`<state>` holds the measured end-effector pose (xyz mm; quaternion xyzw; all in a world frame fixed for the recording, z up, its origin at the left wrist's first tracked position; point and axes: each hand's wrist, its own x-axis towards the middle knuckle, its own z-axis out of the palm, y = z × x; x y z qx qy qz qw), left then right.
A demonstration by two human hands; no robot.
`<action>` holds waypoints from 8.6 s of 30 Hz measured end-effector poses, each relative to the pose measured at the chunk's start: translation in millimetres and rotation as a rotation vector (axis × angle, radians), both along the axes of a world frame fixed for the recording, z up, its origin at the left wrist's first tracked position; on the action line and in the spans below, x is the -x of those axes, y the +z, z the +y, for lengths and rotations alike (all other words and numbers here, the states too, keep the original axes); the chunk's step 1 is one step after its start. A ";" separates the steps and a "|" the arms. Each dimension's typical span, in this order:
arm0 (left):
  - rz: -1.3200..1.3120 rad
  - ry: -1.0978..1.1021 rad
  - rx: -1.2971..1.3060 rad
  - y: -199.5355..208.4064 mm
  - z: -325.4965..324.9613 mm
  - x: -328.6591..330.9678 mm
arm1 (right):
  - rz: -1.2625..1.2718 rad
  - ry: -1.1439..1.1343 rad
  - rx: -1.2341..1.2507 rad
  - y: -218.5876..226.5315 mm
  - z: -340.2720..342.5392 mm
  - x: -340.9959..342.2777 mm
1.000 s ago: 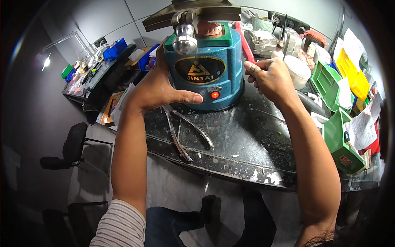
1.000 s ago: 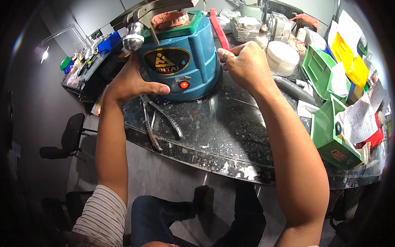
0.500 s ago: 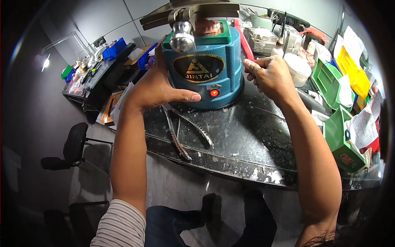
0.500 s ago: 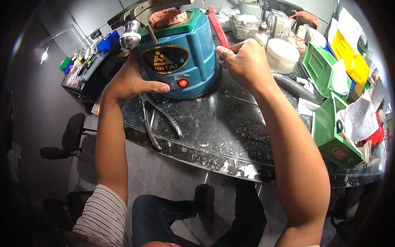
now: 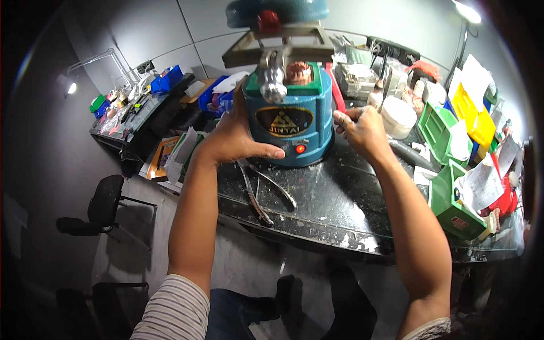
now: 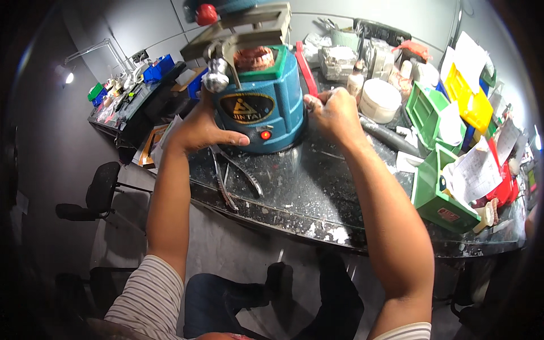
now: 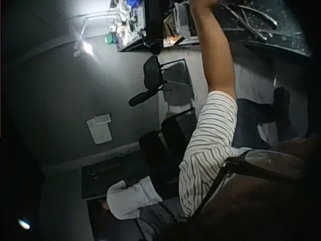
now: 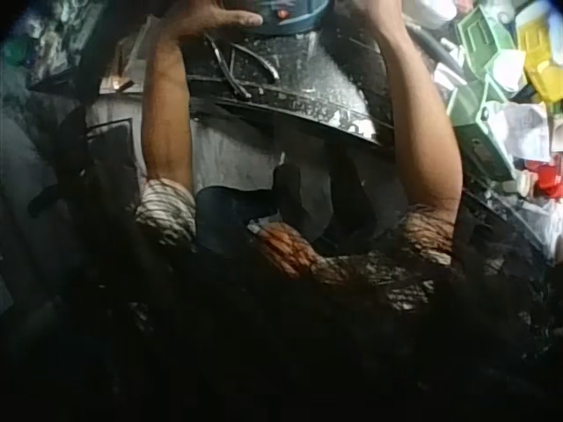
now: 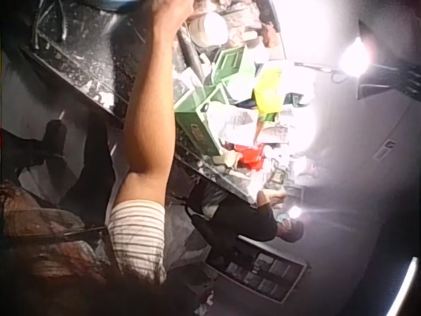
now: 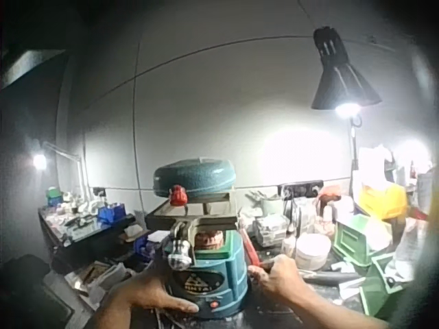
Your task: The person operates a vacuum forming machine over a dental model and uses a metal probe to work along the edges of the model.
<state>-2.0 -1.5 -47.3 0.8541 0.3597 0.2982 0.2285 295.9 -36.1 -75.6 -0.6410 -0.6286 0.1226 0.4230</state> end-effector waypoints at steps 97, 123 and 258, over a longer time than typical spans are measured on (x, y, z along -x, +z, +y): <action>-0.198 -0.150 -0.310 -18.4 14.4 1.2 | -0.001 0.008 0.148 13.3 -13.4 17.5; -0.240 -0.146 -0.344 -15.7 7.8 18.4 | -0.038 0.048 0.106 6.8 -6.9 28.0; -0.118 -0.079 -0.093 2.3 -6.7 1.1 | 0.003 0.096 -0.059 0.7 -3.6 5.1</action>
